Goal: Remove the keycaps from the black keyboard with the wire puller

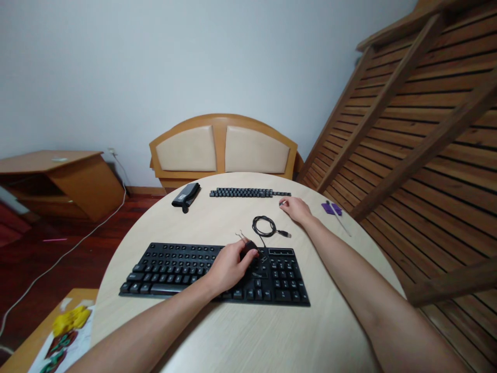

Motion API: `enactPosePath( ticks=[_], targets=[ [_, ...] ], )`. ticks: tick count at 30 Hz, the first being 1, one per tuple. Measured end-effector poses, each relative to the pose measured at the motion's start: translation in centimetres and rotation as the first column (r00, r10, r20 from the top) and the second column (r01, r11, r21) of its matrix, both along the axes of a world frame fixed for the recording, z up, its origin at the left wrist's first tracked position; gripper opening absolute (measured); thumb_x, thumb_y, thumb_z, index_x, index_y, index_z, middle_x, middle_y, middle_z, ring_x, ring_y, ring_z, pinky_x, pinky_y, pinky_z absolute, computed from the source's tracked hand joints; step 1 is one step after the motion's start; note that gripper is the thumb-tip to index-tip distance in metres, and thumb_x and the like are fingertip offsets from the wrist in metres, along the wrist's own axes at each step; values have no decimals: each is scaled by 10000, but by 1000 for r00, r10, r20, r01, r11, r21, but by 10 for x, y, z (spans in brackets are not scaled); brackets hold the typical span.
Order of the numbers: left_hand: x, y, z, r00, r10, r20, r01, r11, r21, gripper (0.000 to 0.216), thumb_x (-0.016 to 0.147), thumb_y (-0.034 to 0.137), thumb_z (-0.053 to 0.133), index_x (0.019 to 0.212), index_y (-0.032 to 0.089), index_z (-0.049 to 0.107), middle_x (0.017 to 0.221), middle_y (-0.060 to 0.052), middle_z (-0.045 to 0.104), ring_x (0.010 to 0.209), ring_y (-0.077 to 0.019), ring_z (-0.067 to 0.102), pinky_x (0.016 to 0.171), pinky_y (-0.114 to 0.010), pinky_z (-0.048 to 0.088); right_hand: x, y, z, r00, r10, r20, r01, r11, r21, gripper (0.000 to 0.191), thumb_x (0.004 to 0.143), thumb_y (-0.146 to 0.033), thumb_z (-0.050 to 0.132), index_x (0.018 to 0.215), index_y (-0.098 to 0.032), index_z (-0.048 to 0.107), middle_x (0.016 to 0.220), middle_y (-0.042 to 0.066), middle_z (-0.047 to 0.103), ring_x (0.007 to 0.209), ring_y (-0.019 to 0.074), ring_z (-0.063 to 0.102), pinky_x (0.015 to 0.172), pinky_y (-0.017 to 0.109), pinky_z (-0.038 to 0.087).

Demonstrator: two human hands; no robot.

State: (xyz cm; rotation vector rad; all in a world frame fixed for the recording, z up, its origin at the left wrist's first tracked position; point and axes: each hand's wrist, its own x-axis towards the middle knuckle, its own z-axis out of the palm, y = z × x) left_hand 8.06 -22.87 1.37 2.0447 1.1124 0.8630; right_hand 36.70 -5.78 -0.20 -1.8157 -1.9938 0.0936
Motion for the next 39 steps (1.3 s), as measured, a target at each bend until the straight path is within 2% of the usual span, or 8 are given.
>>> enactPosePath(
  ticks=[7,16,33,39],
  targets=[
    [0,0,2,999,14,-42,-15,999,-32,249,953,345,494,927,177,676,900,-65,716,844,-221,651,811,-332,484,-6,29,-3,994,-110,26,110,994,-19,233,851,-283,602,1056,-268,711,968,35,742,890,213,650,727,273,441],
    [1,0,3,1000,-2,-30,0,999,-52,242,962,326,482,947,188,680,933,-60,717,873,-214,648,845,-353,493,-11,50,-6,989,-138,56,140,990,-21,260,879,-296,587,1118,-280,687,1034,44,730,953,209,642,776,278,452],
    [0,-1,6,1000,-5,-26,4,999,-48,209,962,304,497,952,198,677,957,-45,718,905,-212,651,852,-325,485,-22,54,-7,987,-140,80,140,990,7,297,906,-256,526,1170,-273,658,1108,63,708,988,226,637,813,306,463],
    [0,-1,5,999,2,-47,-4,999,-47,229,961,320,488,936,192,677,918,-53,716,864,-213,651,833,-332,491,-24,46,-2,989,-119,92,119,993,10,310,900,-229,517,1193,-263,615,1091,62,701,969,234,637,786,316,462]
  ],
)
